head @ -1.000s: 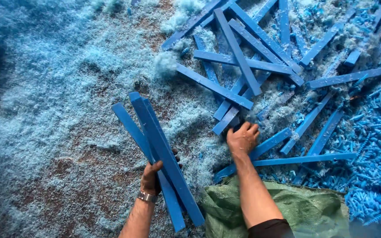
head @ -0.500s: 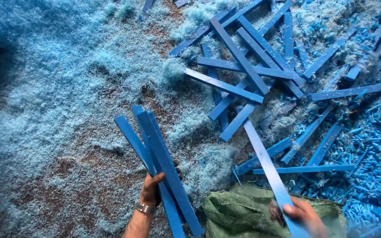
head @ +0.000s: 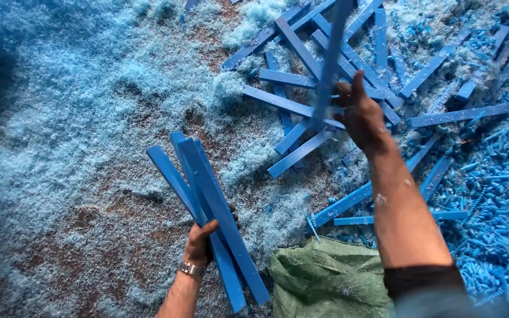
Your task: Collecting blue plastic strips from the floor and putting them into a green sack.
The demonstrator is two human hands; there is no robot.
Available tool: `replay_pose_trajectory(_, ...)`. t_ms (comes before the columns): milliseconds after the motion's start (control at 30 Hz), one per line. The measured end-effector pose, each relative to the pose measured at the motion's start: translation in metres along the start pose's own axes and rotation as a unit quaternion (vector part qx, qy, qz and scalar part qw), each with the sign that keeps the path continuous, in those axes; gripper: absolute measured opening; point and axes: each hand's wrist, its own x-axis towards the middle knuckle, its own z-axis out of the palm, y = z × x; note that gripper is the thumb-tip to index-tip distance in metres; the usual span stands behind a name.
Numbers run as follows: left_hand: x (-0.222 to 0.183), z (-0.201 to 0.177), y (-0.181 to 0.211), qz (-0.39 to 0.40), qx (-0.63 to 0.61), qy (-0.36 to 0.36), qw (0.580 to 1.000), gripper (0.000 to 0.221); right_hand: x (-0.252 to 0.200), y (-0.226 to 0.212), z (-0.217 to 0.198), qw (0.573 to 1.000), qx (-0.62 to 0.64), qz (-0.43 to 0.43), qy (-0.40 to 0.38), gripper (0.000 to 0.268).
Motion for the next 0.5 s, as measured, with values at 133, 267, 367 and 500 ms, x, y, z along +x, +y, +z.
replay_pose_trajectory(133,-0.005,-0.007,-0.008,0.008,0.007,0.027,1.0,0.076,0.081,0.12,0.007,0.856,-0.51,-0.078,0.008,0.098)
replay_pose_trajectory(267,-0.019,-0.013,-0.025,-0.01,-0.001,0.059,0.998,0.075,0.061,0.116,0.044,0.795,-0.599,0.009,-0.094,0.144)
replay_pose_trajectory(367,-0.023,-0.006,-0.025,-0.017,-0.011,0.046,0.999,0.073,0.048,0.109,0.059,0.799,-0.594,-0.03,-0.083,0.112)
replay_pose_trajectory(500,-0.026,0.015,-0.019,-0.045,-0.018,0.048,0.998,0.074,0.02,0.116,0.052,0.717,-0.655,-0.201,-0.132,0.1)
